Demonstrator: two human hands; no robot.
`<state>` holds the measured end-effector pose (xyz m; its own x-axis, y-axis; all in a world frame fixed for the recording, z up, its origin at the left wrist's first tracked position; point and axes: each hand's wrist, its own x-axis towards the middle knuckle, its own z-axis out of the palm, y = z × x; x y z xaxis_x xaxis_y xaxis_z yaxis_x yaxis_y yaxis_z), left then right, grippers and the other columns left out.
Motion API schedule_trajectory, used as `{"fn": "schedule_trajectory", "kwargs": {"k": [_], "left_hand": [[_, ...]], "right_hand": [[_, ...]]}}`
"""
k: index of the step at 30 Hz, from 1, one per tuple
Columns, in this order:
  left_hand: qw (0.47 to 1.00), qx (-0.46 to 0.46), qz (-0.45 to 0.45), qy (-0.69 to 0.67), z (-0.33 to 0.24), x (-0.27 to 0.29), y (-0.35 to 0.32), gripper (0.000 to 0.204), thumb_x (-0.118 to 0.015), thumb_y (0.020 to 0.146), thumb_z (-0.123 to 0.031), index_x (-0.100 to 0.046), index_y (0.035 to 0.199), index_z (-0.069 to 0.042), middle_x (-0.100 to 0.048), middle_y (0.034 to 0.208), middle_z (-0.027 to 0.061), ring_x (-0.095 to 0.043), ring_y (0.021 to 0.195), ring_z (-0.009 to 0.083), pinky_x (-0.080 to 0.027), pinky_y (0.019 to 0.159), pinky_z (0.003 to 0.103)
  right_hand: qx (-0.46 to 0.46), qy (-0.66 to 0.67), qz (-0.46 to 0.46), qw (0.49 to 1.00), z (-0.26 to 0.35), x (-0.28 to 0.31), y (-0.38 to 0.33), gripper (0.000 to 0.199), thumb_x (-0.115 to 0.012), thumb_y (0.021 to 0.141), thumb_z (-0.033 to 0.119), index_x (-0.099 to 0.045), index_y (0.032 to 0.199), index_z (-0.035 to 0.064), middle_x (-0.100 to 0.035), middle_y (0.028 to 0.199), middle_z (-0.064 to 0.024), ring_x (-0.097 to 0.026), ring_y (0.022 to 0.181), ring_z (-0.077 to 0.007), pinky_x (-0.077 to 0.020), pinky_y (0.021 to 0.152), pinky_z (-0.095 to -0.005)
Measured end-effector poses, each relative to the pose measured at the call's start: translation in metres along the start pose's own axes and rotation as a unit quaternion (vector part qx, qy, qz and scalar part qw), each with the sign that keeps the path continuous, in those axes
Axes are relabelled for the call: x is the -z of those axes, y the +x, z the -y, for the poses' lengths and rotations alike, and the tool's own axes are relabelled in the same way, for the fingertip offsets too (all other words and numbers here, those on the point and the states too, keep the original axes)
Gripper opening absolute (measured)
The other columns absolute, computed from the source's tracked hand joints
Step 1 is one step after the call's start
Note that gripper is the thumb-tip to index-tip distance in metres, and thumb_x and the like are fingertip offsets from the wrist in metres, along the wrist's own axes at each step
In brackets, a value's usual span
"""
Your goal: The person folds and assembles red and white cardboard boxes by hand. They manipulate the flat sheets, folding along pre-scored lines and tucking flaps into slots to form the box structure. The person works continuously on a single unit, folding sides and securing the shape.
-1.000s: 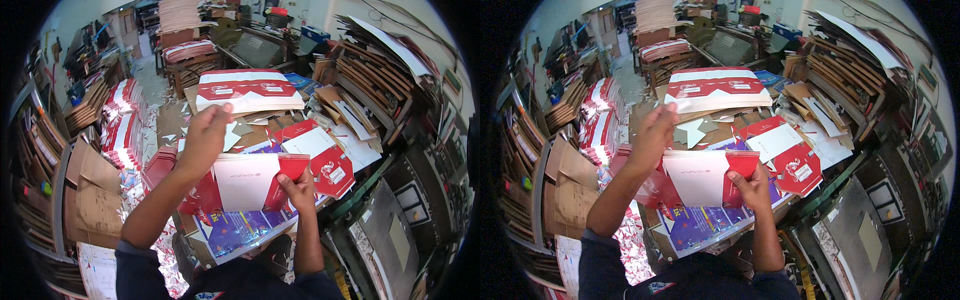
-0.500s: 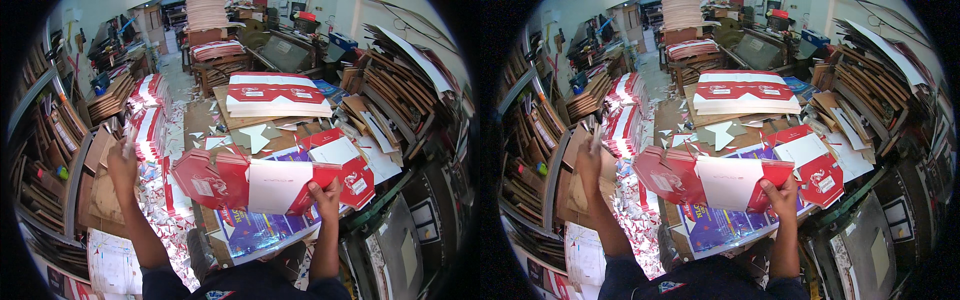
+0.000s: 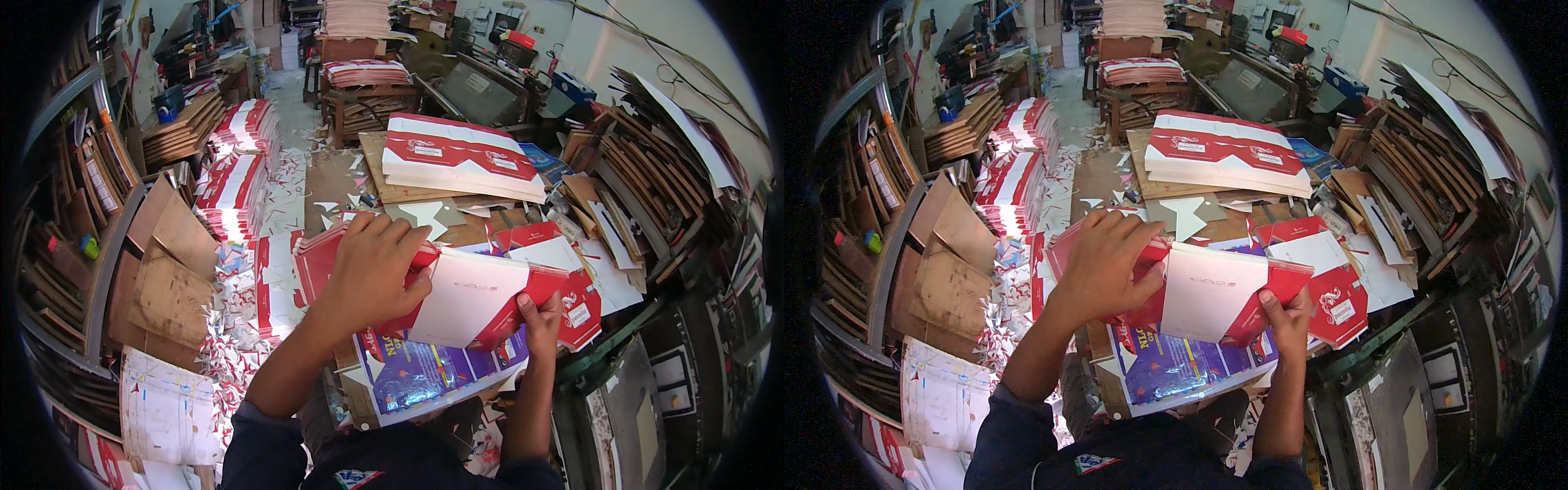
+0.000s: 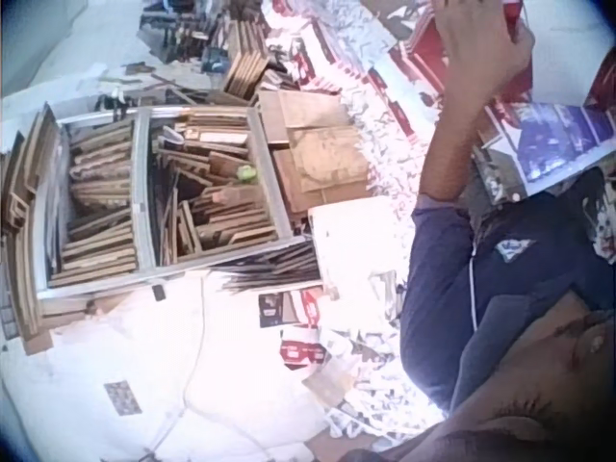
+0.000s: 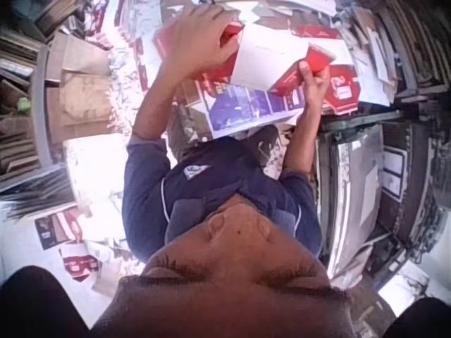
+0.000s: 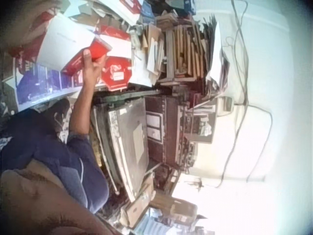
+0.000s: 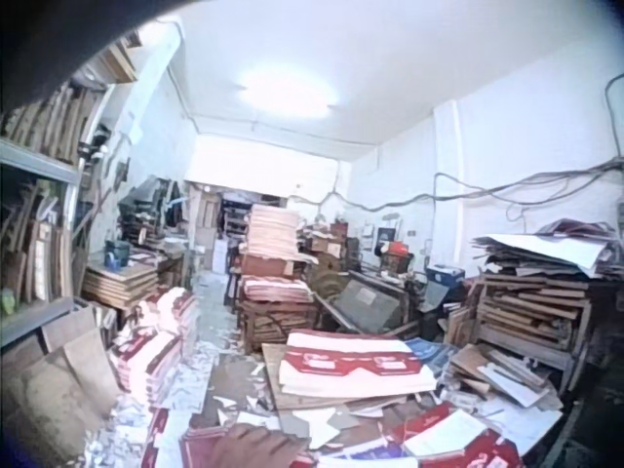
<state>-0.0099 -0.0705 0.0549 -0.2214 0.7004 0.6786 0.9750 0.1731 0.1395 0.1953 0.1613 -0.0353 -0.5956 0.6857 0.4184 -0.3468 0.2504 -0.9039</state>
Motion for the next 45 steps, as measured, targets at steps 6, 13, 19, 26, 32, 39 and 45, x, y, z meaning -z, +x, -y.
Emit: {"fn": "schedule_trajectory", "kwargs": {"k": [6,13,19,26,32,39,45], "left_hand": [[0.999,0.025,0.018,0.024,0.002,-0.005,0.004,0.027,-0.07,0.08,-0.025,-0.067,0.098,-0.005,-0.069,0.089,0.0119,-0.062,0.086,0.0284,-0.041,0.087,0.044],[0.997,0.027,-0.066,0.03,-0.001,-0.025,0.009,0.023,-0.072,0.078,-0.025,-0.064,0.091,-0.008,-0.067,0.088,0.009,-0.062,0.08,0.0273,-0.038,0.081,0.043],[0.989,-0.082,-0.121,0.015,0.008,-0.028,-0.009,0.031,-0.074,0.073,-0.031,-0.06,0.092,-0.01,-0.063,0.085,0.0066,-0.056,0.074,0.0262,-0.035,0.077,0.042],[0.975,-0.161,-0.148,0.023,0.024,-0.03,-0.031,0.035,-0.07,0.071,-0.038,-0.064,0.092,-0.012,-0.061,0.082,0.0029,-0.056,0.075,0.0227,-0.036,0.076,0.043],[0.967,-0.183,-0.173,0.03,0.018,-0.024,-0.046,0.035,-0.07,0.07,-0.039,-0.064,0.094,-0.014,-0.059,0.081,0.0004,-0.054,0.069,0.019,-0.036,0.075,0.041],[0.967,-0.183,-0.178,0.013,0.017,-0.026,-0.044,0.032,-0.068,0.071,-0.041,-0.064,0.089,-0.014,-0.059,0.08,0.0001,-0.053,0.068,0.0187,-0.035,0.075,0.04],[0.974,-0.169,-0.152,0.019,0.017,-0.025,-0.04,0.033,-0.066,0.072,-0.042,-0.065,0.089,-0.013,-0.059,0.079,0.0007,-0.052,0.069,0.0194,-0.035,0.076,0.041]], "right_hand": [[0.02,-0.028,-0.017,0.999,-0.002,0.0,-0.003,0.05,-0.083,0.084,0.027,-0.058,0.119,0.0,-0.07,0.108,-0.0104,-0.066,0.095,-0.0165,-0.0526,0.085,-0.0324],[-0.043,-0.021,-0.033,0.998,0.017,0.004,-0.041,0.06,-0.087,0.078,0.026,-0.058,0.124,-0.0005,-0.069,0.113,-0.0101,-0.065,0.102,-0.0188,-0.0502,0.092,-0.0356],[-0.119,0.374,0.337,0.856,-0.004,0.045,0.014,0.076,-0.067,0.084,0.064,-0.057,0.123,-0.0009,-0.065,0.117,-0.0127,-0.063,0.106,-0.0233,-0.0512,0.088,-0.0391],[-0.229,0.036,0.518,0.823,0.017,-0.07,0.059,0.055,-0.062,0.096,0.052,-0.055,0.132,0.011,-0.065,0.121,-0.0042,-0.06,0.102,-0.0129,-0.0511,0.083,-0.0318],[-0.156,0.118,0.541,0.818,-0.038,-0.116,0.033,0.041,-0.071,0.092,0.042,-0.066,0.117,0.0095,-0.068,0.096,0.003,-0.063,0.082,-0.0063,-0.0518,0.066,-0.0225],[-0.24,0.252,0.462,0.816,-0.06,-0.125,0.0,0.037,-0.069,0.094,0.039,-0.066,0.117,0.0102,-0.068,0.1,0.0032,-0.062,0.087,-0.0058,-0.0497,0.072,-0.0221],[-0.22,0.164,0.401,0.874,-0.004,-0.119,-0.006,0.025,-0.059,0.102,0.031,-0.065,0.114,0.01,-0.065,0.095,0.0029,-0.058,0.081,-0.0048,-0.0465,0.069,-0.0231]]}}
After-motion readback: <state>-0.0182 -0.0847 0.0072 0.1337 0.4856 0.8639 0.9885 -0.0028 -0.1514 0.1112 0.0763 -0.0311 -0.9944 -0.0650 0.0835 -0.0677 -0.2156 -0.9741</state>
